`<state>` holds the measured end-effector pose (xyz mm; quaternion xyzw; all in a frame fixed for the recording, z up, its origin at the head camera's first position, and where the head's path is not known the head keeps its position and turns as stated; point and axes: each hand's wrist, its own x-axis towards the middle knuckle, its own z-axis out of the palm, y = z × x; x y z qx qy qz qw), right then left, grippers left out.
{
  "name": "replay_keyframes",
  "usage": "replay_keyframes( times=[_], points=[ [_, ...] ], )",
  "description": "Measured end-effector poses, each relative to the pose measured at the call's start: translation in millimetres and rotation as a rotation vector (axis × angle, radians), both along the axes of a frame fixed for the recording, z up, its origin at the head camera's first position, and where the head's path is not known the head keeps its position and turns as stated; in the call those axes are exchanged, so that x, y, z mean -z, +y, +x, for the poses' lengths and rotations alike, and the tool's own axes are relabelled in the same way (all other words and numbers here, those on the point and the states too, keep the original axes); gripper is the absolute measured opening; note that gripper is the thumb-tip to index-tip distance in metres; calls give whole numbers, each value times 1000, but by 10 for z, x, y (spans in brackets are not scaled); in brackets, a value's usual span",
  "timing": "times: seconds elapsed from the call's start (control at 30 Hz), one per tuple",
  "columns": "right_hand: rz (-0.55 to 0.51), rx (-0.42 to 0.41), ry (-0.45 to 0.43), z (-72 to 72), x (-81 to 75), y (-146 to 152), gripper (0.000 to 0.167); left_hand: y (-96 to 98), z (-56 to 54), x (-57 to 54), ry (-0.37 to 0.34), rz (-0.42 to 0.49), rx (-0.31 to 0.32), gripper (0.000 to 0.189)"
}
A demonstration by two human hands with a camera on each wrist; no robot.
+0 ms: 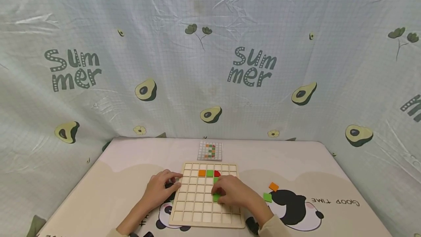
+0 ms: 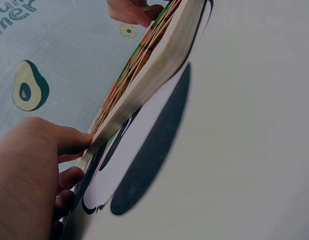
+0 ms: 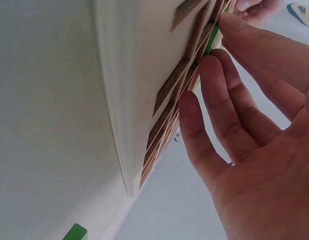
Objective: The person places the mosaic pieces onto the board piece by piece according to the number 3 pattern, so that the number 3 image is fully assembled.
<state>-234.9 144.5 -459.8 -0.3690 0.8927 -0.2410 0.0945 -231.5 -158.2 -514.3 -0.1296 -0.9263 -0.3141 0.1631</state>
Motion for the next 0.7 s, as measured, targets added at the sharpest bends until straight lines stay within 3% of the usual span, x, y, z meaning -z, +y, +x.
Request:
replay_keyframes(
  times=[0.23, 0.37, 0.7],
  points=[
    [-37, 1, -33, -30, -7, 61, 19, 9, -1, -4, 0, 1, 1, 20],
    [-54, 12, -9, -54, -38, 135, 21, 10, -4, 2, 0, -2, 1, 20],
    [-87, 92, -8, -89, -196, 387, 14, 16, -5, -1, 2, -5, -2, 19]
  ],
)
